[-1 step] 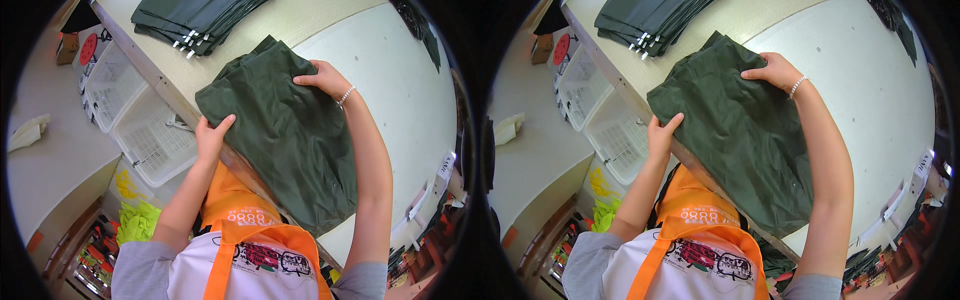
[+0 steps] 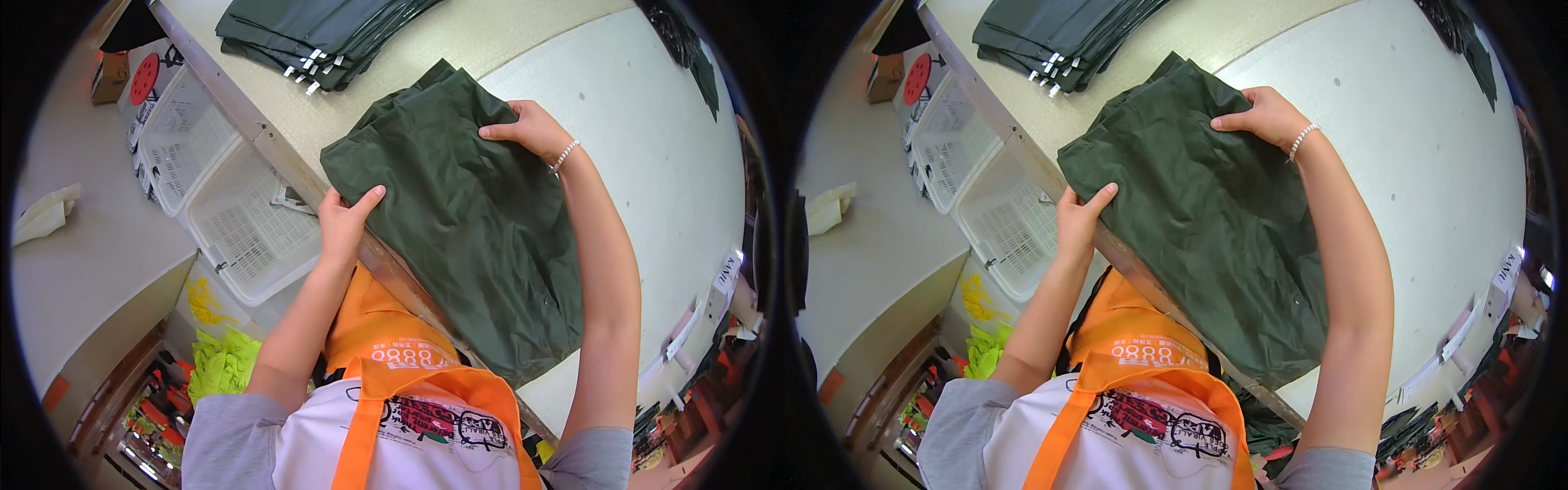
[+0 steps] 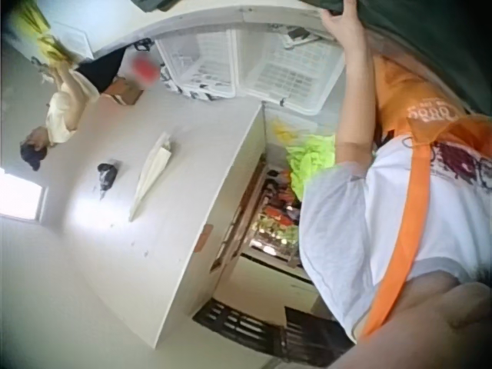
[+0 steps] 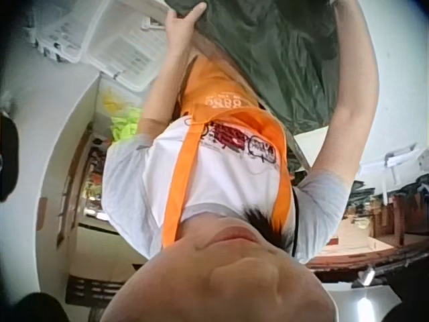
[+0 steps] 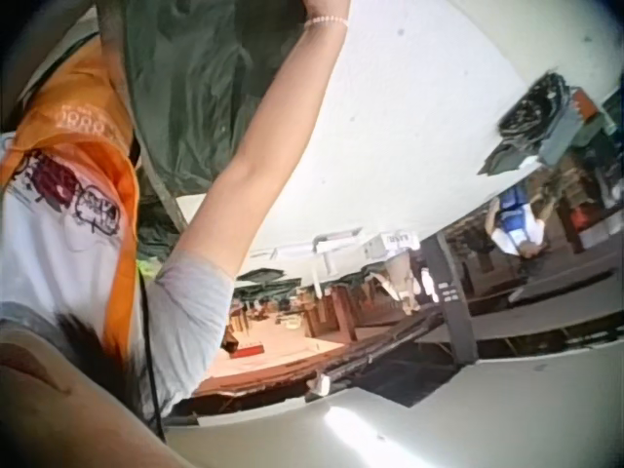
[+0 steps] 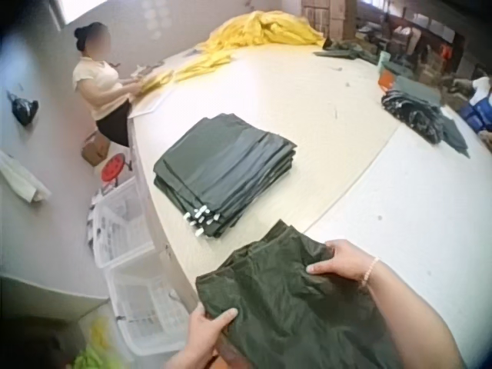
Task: The person folds a dark green raincoat on a white table. They smooth the fabric, fold the sleeves and body, and secure the folded garment with a small white clip. The person then places the folded coat into a white plastic basket.
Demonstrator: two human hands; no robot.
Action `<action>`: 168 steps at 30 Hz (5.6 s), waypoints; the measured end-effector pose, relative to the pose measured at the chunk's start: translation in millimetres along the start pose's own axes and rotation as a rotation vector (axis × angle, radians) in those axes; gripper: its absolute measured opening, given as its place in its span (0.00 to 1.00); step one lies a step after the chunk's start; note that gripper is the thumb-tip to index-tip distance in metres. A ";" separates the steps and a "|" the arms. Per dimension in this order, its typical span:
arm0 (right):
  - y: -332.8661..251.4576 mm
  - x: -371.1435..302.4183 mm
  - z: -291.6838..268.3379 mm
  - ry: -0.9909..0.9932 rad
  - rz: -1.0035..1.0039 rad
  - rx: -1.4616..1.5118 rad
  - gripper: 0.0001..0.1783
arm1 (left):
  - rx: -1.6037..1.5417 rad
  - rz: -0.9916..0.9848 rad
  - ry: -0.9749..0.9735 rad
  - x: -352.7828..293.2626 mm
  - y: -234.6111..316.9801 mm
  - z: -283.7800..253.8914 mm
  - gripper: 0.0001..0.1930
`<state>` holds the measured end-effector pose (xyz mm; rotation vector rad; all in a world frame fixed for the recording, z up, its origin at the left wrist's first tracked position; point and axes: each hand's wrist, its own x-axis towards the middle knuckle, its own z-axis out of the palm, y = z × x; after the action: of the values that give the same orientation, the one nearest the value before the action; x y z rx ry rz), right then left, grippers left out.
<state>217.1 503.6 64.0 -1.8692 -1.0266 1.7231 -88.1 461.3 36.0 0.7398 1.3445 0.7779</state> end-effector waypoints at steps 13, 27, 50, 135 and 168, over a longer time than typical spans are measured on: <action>20.5 18.0 2.6 0.044 0.011 0.072 0.23 | -0.062 0.056 -0.132 -37.5 -6.5 -8.4 0.22; -14.4 -25.7 20.3 -0.161 -0.179 0.477 0.33 | -0.404 0.041 -0.168 -27.8 12.3 5.7 0.20; -23.6 -38.2 1.0 -0.116 -0.512 -0.544 0.40 | 0.614 0.292 -0.104 -41.8 14.7 13.6 0.35; 3.7 16.0 120.2 0.054 -1.203 -1.090 0.21 | 0.130 0.197 -0.253 -15.1 -74.6 -72.9 0.12; 5.0 39.9 82.2 0.120 -0.636 -1.068 0.32 | 0.971 0.861 -0.209 7.9 11.9 -11.4 0.13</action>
<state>137.6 514.3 20.1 -1.7459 -2.4446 0.6762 -99.7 474.7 40.7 2.1948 1.1471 0.6232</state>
